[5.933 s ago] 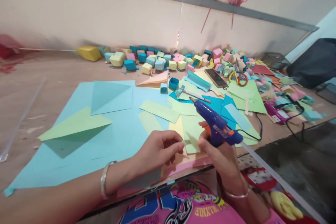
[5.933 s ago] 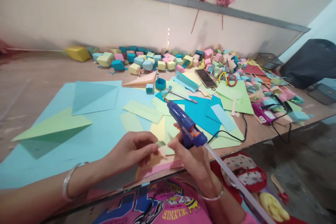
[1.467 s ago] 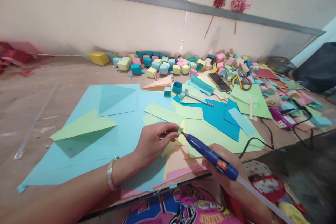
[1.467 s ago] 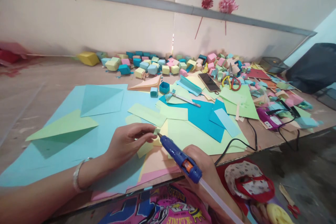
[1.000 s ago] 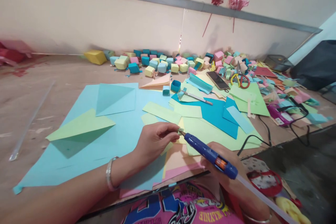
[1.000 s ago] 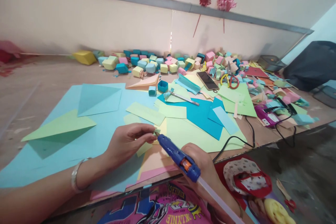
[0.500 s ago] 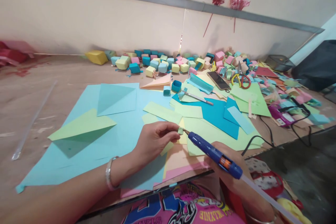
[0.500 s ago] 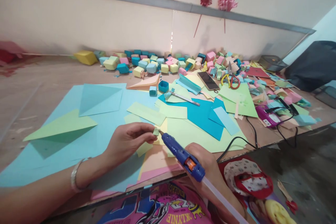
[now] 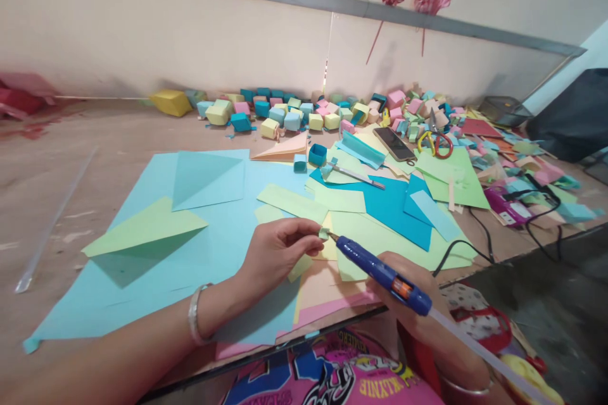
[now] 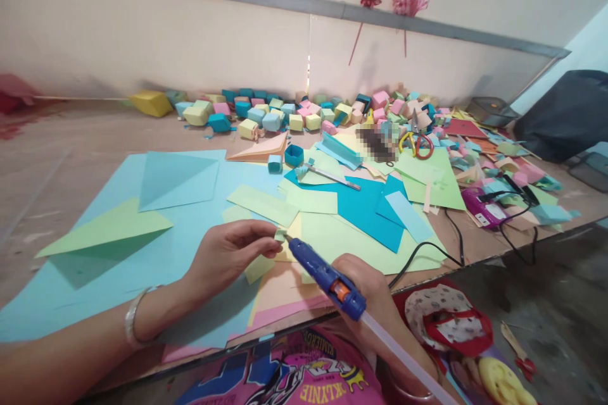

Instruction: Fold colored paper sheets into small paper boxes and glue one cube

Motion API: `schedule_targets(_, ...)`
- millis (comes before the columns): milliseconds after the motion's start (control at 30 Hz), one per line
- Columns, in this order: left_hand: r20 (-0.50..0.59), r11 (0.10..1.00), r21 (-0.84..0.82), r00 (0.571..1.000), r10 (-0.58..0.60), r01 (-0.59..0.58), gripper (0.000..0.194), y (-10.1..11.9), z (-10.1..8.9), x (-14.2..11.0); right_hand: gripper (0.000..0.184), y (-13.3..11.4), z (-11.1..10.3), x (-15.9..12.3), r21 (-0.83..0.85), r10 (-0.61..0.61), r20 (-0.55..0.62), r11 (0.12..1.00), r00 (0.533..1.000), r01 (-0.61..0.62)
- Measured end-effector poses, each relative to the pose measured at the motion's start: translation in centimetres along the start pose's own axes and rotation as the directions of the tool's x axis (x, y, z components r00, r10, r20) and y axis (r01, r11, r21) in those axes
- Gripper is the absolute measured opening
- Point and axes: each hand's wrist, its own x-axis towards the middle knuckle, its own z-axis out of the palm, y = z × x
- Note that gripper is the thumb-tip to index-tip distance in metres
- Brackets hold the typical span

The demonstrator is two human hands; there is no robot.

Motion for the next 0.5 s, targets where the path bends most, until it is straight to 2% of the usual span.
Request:
schedule_targets(100,-0.023,0.993,-0.103,0.998,-0.056,0.053,0.007,0.1,0.0,0.2,0.025,1.6,-1.8,0.4,-0.116,0.028,-0.173,0.992,0.985,-0.049)
schedule_targets(133,-0.026,0.991,-0.12,0.997,-0.07,0.066,0.008,0.2,0.0,0.2,0.027,2.7,-2.9,0.7,-0.189,0.002,-0.263,0.981,0.965,-0.054)
schedule_targets(167,-0.03,0.988,-0.129,0.996,-0.083,0.079,0.008,0.2,0.0,0.2,0.028,3.9,-4.4,1.2,-0.286,0.009,-0.363,0.951,0.932,-0.12)
schedule_targets(200,-0.03,0.987,-0.134,0.995,-0.098,0.093,0.009,0.2,0.0,0.3,0.027,5.4,-6.1,1.9,-0.396,0.01,-0.415,0.898,0.91,-0.191)
schedule_targets(267,-0.029,0.983,-0.141,0.992,-0.125,0.119,0.012,0.3,0.0,0.4,0.024,8.8,-10.0,3.5,-0.593,0.0,-0.474,0.739,0.881,-0.319)
schedule_targets(333,-0.038,0.98,-0.15,0.99,-0.134,0.127,0.014,0.3,-0.1,0.6,0.029,12.3,-14.0,5.2,-0.721,0.008,-0.407,0.611,0.914,-0.326)
schedule_targets(367,-0.049,0.98,-0.155,0.99,-0.134,0.125,0.014,0.3,-0.3,0.8,0.036,13.7,-15.9,6.1,-0.767,0.033,-0.338,0.57,0.941,-0.295)
schedule_targets(400,-0.07,0.98,-0.16,0.989,-0.134,0.121,0.016,0.3,-0.5,1.1,0.043,15.0,-17.5,6.9,-0.786,0.043,-0.324,0.544,0.945,-0.294)
schedule_targets(467,-0.139,0.981,-0.159,0.982,-0.131,0.108,0.02,0.2,-1.1,1.8,0.047,16.3,-19.9,8.3,-0.785,0.052,-0.268,0.567,0.962,-0.249)
schedule_targets(500,-0.179,0.984,-0.15,0.976,-0.127,0.101,0.022,0.1,-1.5,2.2,0.043,16.4,-20.6,9.0,-0.748,0.044,-0.292,0.612,0.955,-0.257)
